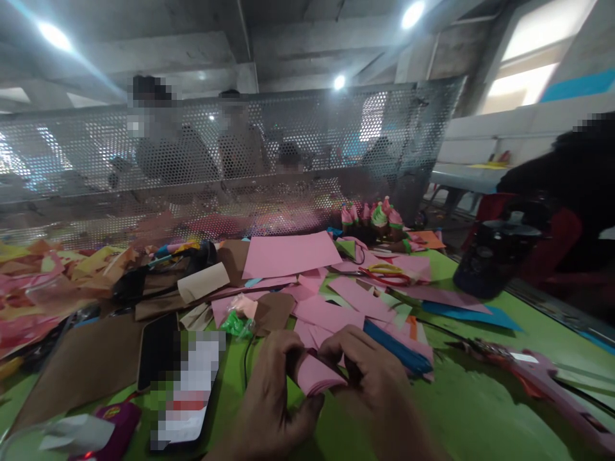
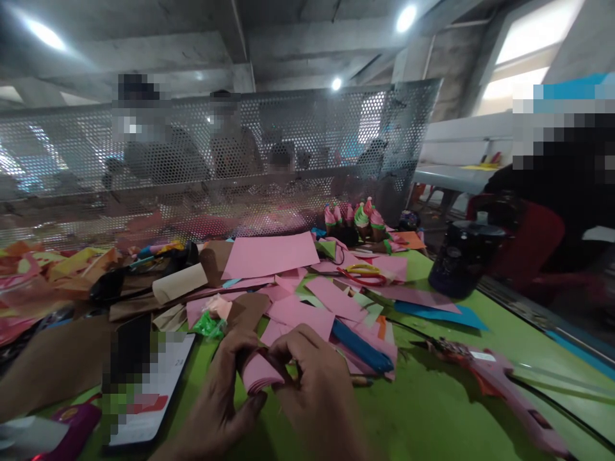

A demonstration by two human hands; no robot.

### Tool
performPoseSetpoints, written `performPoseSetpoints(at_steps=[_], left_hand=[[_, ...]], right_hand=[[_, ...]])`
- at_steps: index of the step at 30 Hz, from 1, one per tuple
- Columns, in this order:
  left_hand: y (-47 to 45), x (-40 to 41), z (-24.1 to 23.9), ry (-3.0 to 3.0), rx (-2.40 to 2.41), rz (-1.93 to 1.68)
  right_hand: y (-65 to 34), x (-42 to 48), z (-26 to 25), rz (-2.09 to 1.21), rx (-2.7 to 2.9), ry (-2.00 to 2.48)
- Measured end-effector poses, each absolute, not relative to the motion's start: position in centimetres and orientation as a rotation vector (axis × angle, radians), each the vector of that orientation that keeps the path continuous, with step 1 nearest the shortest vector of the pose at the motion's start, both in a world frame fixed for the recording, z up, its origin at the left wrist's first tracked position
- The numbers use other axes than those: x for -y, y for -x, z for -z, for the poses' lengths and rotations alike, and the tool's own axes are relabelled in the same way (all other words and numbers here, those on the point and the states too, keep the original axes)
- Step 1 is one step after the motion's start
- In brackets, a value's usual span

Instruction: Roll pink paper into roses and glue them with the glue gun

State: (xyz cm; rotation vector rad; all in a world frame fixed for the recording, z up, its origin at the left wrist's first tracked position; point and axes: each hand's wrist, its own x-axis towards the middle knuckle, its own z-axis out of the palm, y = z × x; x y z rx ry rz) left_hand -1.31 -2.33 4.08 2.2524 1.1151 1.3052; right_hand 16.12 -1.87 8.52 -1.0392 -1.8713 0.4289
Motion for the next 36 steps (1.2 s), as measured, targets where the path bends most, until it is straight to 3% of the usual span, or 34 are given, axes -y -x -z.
performPoseSetpoints(at_steps=[16,25,36], left_hand=[[1.3,1.9,-3.8,-1.993,-1.086,-1.204],[1.2,-0.6,-3.7,-1.048,-1.041,-1.312],[1.5,-0.5,-3.5,-1.306,-0.933,-1.318]], right_hand=[[-16.4,0.9,-8.3,-0.293,2.070,1.200],[-16.8,-3.9,-7.3,-0.628,1.877,0.990],[-15.9,-4.2,-7.2,-1.197,1.680,1.070]])
